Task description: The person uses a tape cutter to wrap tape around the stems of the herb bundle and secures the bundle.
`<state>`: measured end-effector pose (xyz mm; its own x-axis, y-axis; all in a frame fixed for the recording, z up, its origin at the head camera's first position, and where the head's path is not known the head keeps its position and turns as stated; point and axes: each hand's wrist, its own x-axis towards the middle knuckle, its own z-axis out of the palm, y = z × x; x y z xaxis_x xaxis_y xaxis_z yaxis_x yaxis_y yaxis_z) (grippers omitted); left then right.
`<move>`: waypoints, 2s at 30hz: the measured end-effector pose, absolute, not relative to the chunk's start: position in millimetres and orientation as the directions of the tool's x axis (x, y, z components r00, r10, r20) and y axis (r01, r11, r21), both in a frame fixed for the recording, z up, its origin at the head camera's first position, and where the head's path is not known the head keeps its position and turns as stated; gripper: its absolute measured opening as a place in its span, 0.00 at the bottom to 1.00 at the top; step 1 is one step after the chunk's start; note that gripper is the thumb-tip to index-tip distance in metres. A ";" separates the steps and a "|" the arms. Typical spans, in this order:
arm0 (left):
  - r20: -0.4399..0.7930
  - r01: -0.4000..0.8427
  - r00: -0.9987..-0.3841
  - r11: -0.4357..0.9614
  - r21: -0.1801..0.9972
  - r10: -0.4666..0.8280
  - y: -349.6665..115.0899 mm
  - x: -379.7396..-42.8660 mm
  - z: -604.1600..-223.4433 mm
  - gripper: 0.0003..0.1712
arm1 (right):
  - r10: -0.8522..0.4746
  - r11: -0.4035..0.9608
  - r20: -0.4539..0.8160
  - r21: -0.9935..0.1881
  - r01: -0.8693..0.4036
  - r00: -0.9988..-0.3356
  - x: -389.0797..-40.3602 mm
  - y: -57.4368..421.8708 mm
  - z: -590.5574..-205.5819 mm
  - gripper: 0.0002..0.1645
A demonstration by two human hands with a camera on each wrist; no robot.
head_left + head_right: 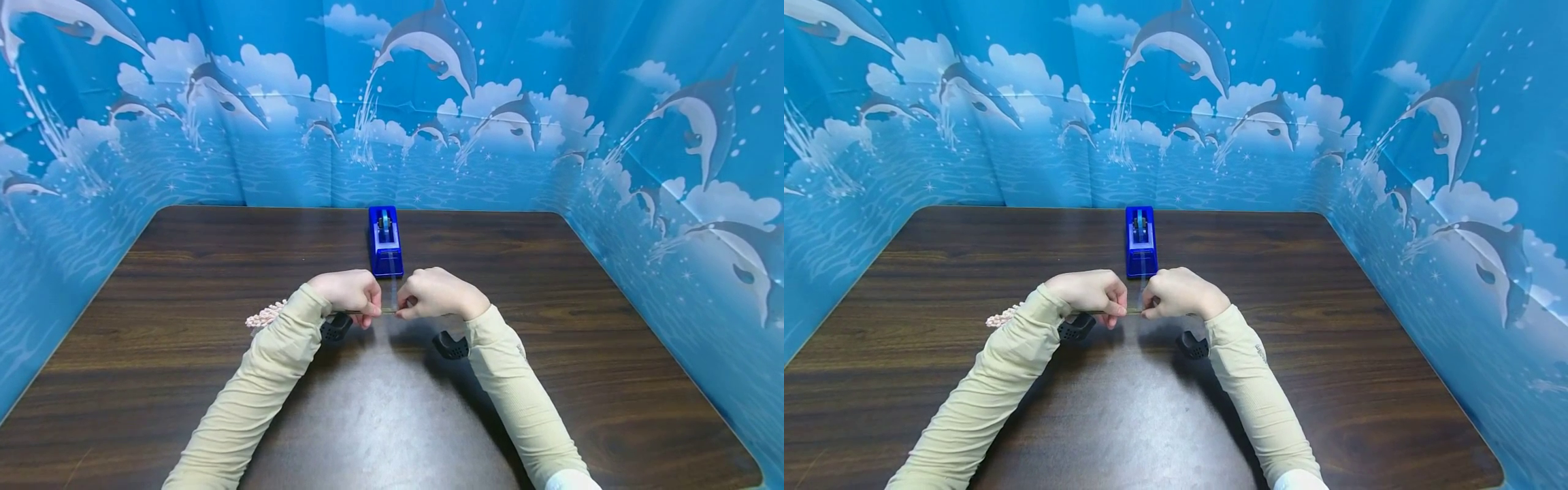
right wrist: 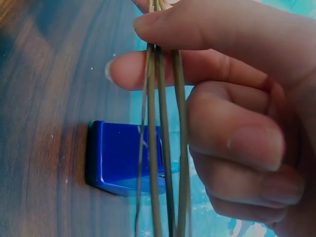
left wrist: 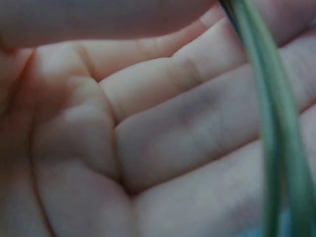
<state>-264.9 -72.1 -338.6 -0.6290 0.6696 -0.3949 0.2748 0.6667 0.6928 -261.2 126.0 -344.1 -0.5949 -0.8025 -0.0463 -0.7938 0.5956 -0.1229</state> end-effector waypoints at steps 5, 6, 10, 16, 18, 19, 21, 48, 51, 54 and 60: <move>-0.381 0.358 -0.634 0.691 0.627 0.674 -70.7 -262.9 -337.2 0.09 | -0.804 0.595 -0.053 -0.120 -0.795 -0.593 -259.2 124.7 -341.9 0.14; -0.376 0.373 -0.637 0.696 0.614 0.673 -70.5 -262.2 -336.6 0.10 | -0.804 0.595 -0.052 -0.118 -0.795 -0.593 -258.6 124.4 -341.2 0.14; -0.361 0.417 -0.649 0.710 0.567 0.670 -69.5 -259.6 -334.2 0.11 | -0.802 0.597 -0.046 -0.109 -0.795 -0.596 -257.4 123.6 -340.1 0.15; -0.358 0.416 -0.659 0.717 0.559 0.661 -67.3 -258.3 -334.4 0.12 | -0.807 0.590 -0.033 -0.098 -0.802 -0.590 -258.9 124.6 -342.9 0.15; -0.363 0.398 -0.653 0.710 0.581 0.664 -67.8 -258.9 -334.7 0.12 | -0.814 0.579 -0.010 -0.085 -0.811 -0.581 -259.1 124.9 -342.5 0.15; -0.370 0.381 -0.648 0.704 0.599 0.666 -68.4 -259.4 -335.0 0.11 | -0.818 0.574 0.004 -0.077 -0.815 -0.576 -259.3 125.0 -342.5 0.16; -0.386 0.336 -0.633 0.687 0.645 0.672 -69.5 -261.1 -336.3 0.09 | -0.826 0.561 0.036 -0.059 -0.826 -0.563 -259.8 125.3 -342.9 0.16; -0.342 0.193 -0.695 0.623 0.758 0.632 -74.3 -271.6 -345.8 0.10 | -0.789 0.606 0.093 -0.034 -0.794 -0.607 -261.1 124.9 -344.6 0.15; -0.349 0.184 -0.706 0.636 0.750 0.616 -73.8 -271.7 -345.4 0.09 | -0.789 0.607 0.093 -0.033 -0.794 -0.607 -263.0 124.9 -347.1 0.14; -0.353 0.190 -0.713 0.651 0.735 0.606 -73.0 -271.8 -345.0 0.09 | -0.789 0.606 0.097 -0.033 -0.794 -0.607 -264.9 125.4 -349.5 0.15; -0.348 0.226 -0.717 0.673 0.704 0.604 -70.7 -271.8 -344.9 0.10 | -0.785 0.600 0.071 -0.154 -0.785 -0.615 -268.0 129.0 -350.4 0.17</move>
